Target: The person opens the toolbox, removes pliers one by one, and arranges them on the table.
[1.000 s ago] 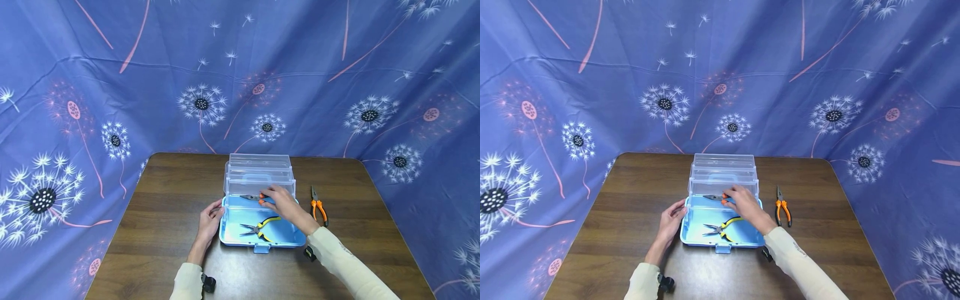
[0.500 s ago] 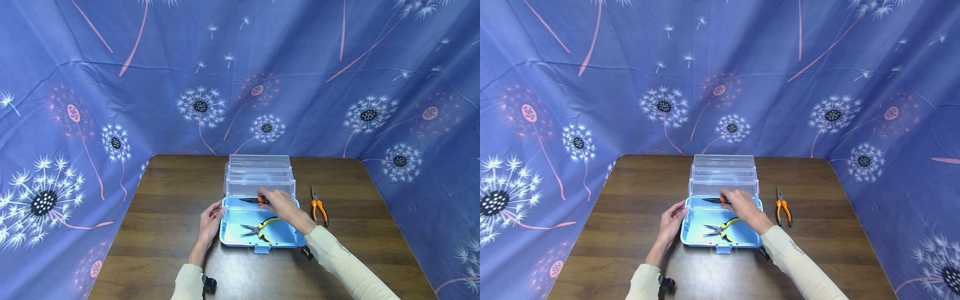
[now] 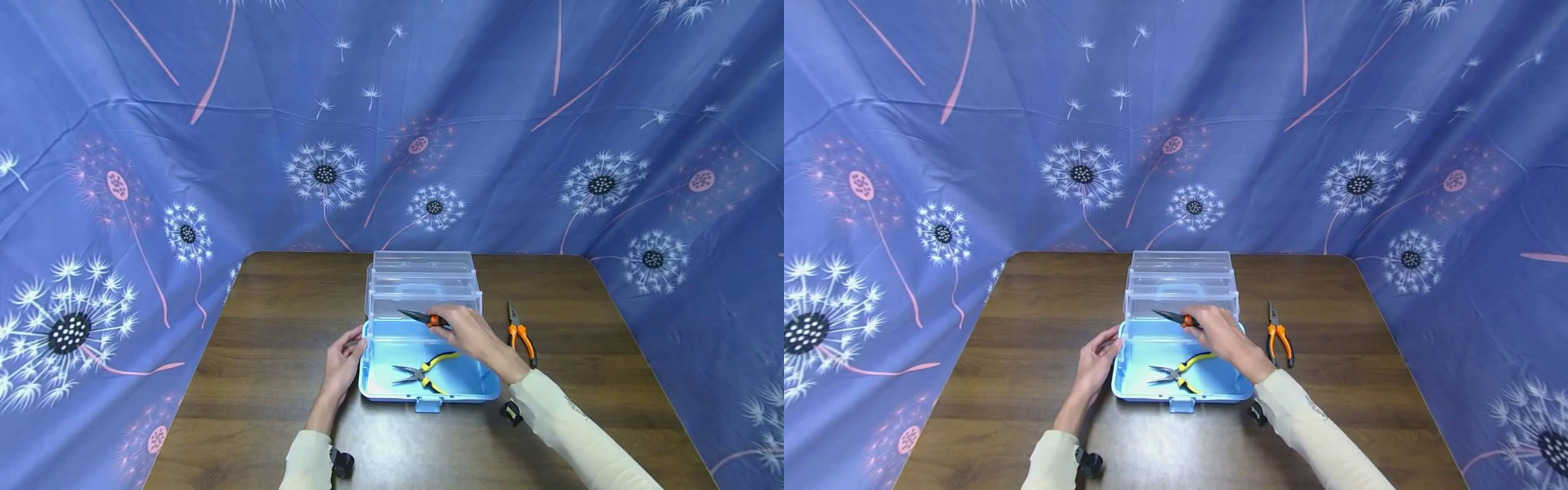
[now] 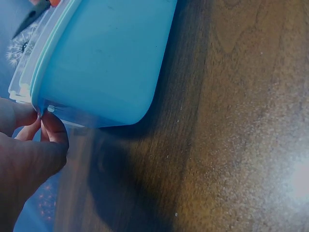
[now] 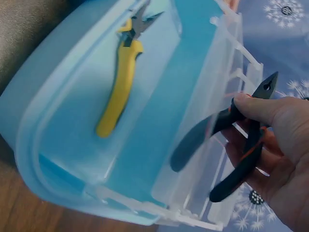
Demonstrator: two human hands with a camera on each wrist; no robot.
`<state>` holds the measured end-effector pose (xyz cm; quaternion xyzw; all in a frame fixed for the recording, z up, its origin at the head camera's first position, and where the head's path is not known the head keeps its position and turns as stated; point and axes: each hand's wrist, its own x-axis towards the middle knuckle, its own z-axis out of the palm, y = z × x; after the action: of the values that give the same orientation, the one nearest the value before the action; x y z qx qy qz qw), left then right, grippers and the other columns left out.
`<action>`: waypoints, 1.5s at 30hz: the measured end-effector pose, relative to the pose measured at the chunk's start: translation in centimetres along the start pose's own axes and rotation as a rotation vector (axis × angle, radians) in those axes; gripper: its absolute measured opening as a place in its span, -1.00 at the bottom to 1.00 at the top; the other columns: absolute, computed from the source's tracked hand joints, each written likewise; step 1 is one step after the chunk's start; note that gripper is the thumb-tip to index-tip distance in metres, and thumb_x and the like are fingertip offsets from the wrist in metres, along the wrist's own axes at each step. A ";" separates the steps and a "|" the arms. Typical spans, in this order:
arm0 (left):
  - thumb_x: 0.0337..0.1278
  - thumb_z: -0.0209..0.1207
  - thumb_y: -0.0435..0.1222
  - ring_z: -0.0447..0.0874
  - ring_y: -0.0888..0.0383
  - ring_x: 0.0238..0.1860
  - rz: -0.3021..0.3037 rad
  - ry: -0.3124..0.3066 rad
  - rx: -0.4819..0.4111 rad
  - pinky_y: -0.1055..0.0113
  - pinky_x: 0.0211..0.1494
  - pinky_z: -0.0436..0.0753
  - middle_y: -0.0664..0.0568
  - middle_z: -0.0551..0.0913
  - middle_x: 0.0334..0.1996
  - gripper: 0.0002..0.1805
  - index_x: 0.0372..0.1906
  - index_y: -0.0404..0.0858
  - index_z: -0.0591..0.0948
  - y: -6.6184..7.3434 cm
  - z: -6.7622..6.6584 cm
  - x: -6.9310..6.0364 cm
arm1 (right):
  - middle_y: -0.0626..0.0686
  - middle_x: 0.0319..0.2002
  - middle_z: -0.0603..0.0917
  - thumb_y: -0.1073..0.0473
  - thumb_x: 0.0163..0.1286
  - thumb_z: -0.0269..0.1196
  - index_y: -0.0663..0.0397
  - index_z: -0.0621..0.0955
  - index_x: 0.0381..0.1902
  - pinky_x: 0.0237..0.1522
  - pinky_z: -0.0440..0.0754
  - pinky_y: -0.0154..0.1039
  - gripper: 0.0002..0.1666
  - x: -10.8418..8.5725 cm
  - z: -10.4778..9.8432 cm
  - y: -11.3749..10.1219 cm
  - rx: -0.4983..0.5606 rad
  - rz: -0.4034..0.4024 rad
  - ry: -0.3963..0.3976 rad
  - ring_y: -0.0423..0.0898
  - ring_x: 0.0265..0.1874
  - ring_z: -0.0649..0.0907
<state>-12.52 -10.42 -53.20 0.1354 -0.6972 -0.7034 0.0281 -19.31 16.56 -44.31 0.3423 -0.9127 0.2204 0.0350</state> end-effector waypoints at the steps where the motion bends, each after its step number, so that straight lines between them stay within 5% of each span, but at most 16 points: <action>1: 0.43 0.22 -0.36 0.66 0.06 -0.05 -0.003 0.000 -0.002 0.47 -0.08 0.61 -0.21 0.61 0.11 -0.61 0.28 -0.34 0.61 0.1 0.0 0.0 | 0.03 -0.10 0.78 0.21 0.31 0.48 0.05 0.72 0.02 -0.25 0.71 -0.09 -0.68 0.0 -0.3 0.1 0.005 0.008 0.002 -0.06 -0.21 0.75; 8: 0.43 0.20 -0.39 0.66 0.03 -0.04 0.011 -0.007 -0.018 0.50 -0.10 0.60 -0.27 0.60 0.12 -0.60 0.29 -0.41 0.58 0.1 0.0 0.2 | 0.01 -0.20 0.77 0.20 0.33 0.46 0.07 0.72 0.00 -0.47 0.57 -0.29 -0.70 -0.5 -2.2 0.5 0.087 0.039 0.018 -0.23 -0.46 0.61; 10: 0.43 0.18 -0.42 0.66 -0.04 -0.02 0.018 -0.016 -0.018 0.50 -0.10 0.60 -0.33 0.59 0.12 -0.60 0.29 -0.47 0.55 1.1 0.1 -0.3 | 0.00 -0.24 0.77 0.20 0.32 0.46 0.07 0.72 0.01 -0.48 0.54 -0.30 -0.70 -0.7 -2.5 0.8 0.113 0.055 0.038 -0.24 -0.49 0.58; 15: 0.44 0.16 -0.46 0.64 -0.14 0.02 0.008 -0.020 -0.012 0.50 -0.10 0.60 -0.37 0.58 0.13 -0.60 0.29 -0.52 0.53 1.7 0.1 -0.6 | 0.01 -0.27 0.77 0.24 0.32 0.46 0.11 0.72 0.01 -0.39 0.64 -0.23 -0.70 -1.2 -3.4 1.2 0.207 0.109 0.112 -0.20 -0.43 0.66; 22: 0.43 0.21 -0.38 0.67 0.02 -0.03 0.008 -0.005 -0.014 0.49 -0.09 0.61 -0.27 0.60 0.13 -0.59 0.30 -0.41 0.57 0.0 0.0 0.2 | 0.12 -0.20 0.80 0.28 0.30 0.46 0.14 0.72 0.00 -0.32 0.72 -0.21 -0.69 -2.0 -5.0 2.1 0.338 0.198 0.207 -0.02 -0.28 0.79; 40: 0.42 0.22 -0.38 0.66 0.06 -0.04 -0.014 0.010 -0.005 0.47 -0.08 0.61 -0.21 0.61 0.12 -0.61 0.28 -0.34 0.60 0.1 -0.1 0.0 | 0.24 -0.13 0.78 0.12 0.32 0.48 0.22 0.71 0.04 -0.31 0.68 -0.41 -0.59 -5.7 -7.7 6.4 0.279 0.381 0.301 0.16 -0.21 0.78; 45: 0.41 0.23 -0.39 0.67 0.07 -0.06 -0.016 0.009 -0.011 0.46 -0.08 0.63 -0.19 0.61 0.11 -0.61 0.28 -0.33 0.62 0.1 0.0 0.0 | 0.25 -0.16 0.78 0.08 0.32 0.48 0.22 0.72 0.02 -0.28 0.60 -0.53 -0.59 -7.0 -7.7 8.3 0.265 0.441 0.320 0.04 -0.22 0.78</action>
<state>-12.50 -10.46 -53.13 0.1439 -0.6921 -0.7068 0.0262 -19.90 29.64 -42.00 0.0983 -0.9113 0.3907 0.0846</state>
